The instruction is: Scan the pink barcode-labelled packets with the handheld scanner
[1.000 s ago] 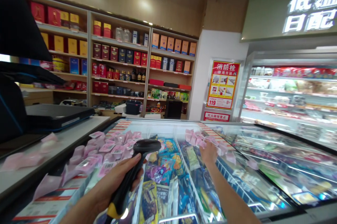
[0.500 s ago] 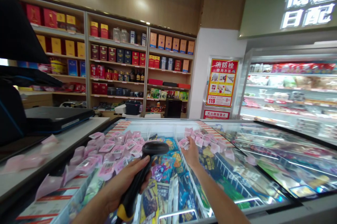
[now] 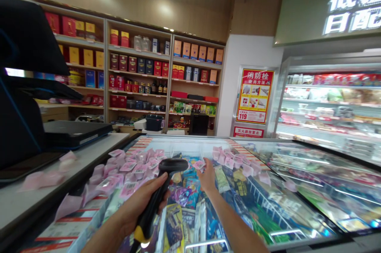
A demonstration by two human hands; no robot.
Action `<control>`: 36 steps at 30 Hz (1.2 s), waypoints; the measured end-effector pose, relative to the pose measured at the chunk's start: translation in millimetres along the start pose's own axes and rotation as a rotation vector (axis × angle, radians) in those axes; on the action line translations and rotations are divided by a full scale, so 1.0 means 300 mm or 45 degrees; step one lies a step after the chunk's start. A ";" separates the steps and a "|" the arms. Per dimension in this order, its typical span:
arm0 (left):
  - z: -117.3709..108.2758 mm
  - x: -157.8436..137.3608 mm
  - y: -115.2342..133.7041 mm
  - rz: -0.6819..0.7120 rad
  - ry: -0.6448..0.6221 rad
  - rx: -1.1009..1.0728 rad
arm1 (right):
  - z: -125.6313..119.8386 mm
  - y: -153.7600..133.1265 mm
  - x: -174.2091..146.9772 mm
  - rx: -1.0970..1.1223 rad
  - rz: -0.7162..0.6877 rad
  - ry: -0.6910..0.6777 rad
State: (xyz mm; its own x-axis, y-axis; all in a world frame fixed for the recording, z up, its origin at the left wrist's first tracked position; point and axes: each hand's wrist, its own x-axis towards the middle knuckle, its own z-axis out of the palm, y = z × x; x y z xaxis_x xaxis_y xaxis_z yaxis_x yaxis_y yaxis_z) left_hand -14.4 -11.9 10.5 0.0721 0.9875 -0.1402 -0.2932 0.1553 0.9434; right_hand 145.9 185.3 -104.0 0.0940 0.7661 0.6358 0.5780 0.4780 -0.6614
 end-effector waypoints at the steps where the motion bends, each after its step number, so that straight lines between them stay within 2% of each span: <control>1: -0.012 -0.003 0.004 0.010 0.023 -0.012 | 0.014 -0.004 0.000 -0.020 0.058 -0.011; 4: -0.055 -0.018 0.018 0.015 0.078 -0.039 | 0.072 -0.028 0.001 -0.047 0.166 -0.045; 10: -0.118 -0.050 0.039 0.028 0.155 -0.089 | 0.216 -0.090 0.012 -0.036 0.219 -0.070; 14: -0.144 -0.050 0.039 0.065 0.227 -0.071 | 0.288 -0.115 0.028 -0.011 0.154 -0.121; 17: -0.165 -0.046 0.034 0.038 0.218 -0.067 | 0.328 -0.133 0.039 0.020 0.074 -0.248; 21: -0.170 -0.041 0.026 0.028 0.242 -0.071 | 0.345 -0.154 0.042 0.054 0.014 -0.368; 24: -0.149 -0.033 0.020 0.035 0.223 -0.073 | 0.299 -0.136 0.051 0.071 0.014 -0.346; 26: -0.127 -0.023 0.017 0.005 0.191 -0.071 | 0.233 -0.098 0.067 0.042 0.029 -0.260; 29: -0.091 -0.003 0.010 -0.037 0.158 -0.054 | 0.089 -0.010 0.103 -0.113 0.007 -0.053; 32: -0.053 0.016 0.000 -0.025 0.089 -0.045 | -0.068 0.085 0.137 -0.388 0.019 0.134; 36: -0.007 0.031 -0.007 -0.033 0.044 -0.018 | -0.222 0.189 0.168 -0.725 0.136 0.208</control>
State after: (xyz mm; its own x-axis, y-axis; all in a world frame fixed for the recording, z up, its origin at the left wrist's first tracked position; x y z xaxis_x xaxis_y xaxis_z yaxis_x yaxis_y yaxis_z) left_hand -15.1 -2.8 6.6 0.0470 0.9834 -0.1750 -0.3052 0.1810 0.9349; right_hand 237.3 222.5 -83.0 0.2724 0.6999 0.6603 0.8975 0.0625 -0.4365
